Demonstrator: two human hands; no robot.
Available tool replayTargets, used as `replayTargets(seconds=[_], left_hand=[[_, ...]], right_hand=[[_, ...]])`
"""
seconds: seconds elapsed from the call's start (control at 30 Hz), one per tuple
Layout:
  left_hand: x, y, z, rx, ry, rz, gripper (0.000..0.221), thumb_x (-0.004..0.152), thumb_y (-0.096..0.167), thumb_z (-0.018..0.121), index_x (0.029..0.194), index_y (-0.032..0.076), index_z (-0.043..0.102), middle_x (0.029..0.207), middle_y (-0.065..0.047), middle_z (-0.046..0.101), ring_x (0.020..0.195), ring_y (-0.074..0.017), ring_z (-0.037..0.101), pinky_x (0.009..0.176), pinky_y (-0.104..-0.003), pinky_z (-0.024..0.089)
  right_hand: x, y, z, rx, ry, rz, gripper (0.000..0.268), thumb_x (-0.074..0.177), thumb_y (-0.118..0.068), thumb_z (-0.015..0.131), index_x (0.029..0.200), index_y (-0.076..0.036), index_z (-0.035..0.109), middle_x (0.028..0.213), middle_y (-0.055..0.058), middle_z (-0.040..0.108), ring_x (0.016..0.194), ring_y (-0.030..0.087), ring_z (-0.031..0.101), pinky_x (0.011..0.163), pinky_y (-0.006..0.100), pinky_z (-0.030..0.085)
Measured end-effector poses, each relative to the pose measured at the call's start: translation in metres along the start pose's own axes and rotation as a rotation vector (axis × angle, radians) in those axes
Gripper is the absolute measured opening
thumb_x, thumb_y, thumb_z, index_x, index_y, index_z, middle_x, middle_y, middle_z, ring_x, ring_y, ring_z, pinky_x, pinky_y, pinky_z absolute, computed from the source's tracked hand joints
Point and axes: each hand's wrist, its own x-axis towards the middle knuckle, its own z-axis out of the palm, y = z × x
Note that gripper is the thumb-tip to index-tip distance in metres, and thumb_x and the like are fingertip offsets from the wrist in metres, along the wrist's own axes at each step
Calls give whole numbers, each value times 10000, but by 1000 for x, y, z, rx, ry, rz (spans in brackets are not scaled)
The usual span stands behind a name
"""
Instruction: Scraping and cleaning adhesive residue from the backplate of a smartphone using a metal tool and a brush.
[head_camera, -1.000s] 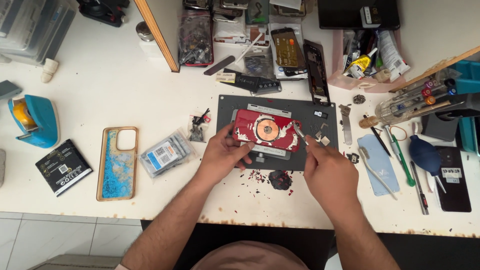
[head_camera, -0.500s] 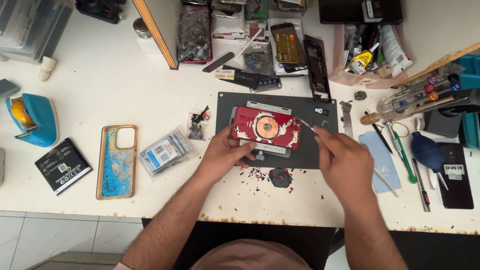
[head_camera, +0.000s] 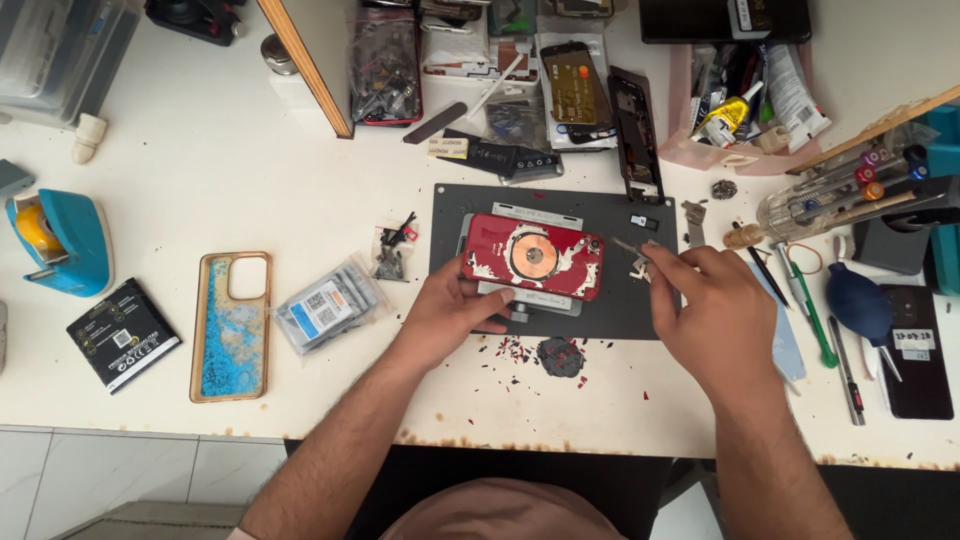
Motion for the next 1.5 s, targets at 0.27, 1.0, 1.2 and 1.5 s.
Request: replayTargets(seconds=[0.27,1.0,1.2,1.5], left_hand=[[4,-8,0,-63,4,-8,433,882,41,750,1243,-73,540,951,-262,731,865,-320,769,739,-438,687],[2,-24,11,-302,-45,5,562,847,-69,727,1326,-11,438,1101,-262,700,995,-388,729,893,-551,623],[-6,8,1,0,54,-7,690,913,191,686,1450,5,293,856,-269,624,700,-379,746,673,-477,677],[25,70,-7,898,273,651,293,897,344,756,1021,80,728,738,-85,660,725,-280,697,662,-411,573]], right_hand=[[-9,2,18,289,-15,166,158,1028,-169,740,1121,-58,802,791,97,681,755,263,715,651,331,569],[-4,-35,65,1549,-352,949,554,810,17,809,1325,28,605,951,87,652,466,52,434,331,186,305],[-4,-49,57,1514,-315,975,530,763,44,841,1253,1,642,939,85,637,469,55,417,314,171,291],[-25,-49,61,1390,-314,980,433,809,-28,849,1185,14,641,863,144,673,465,107,467,311,214,301]])
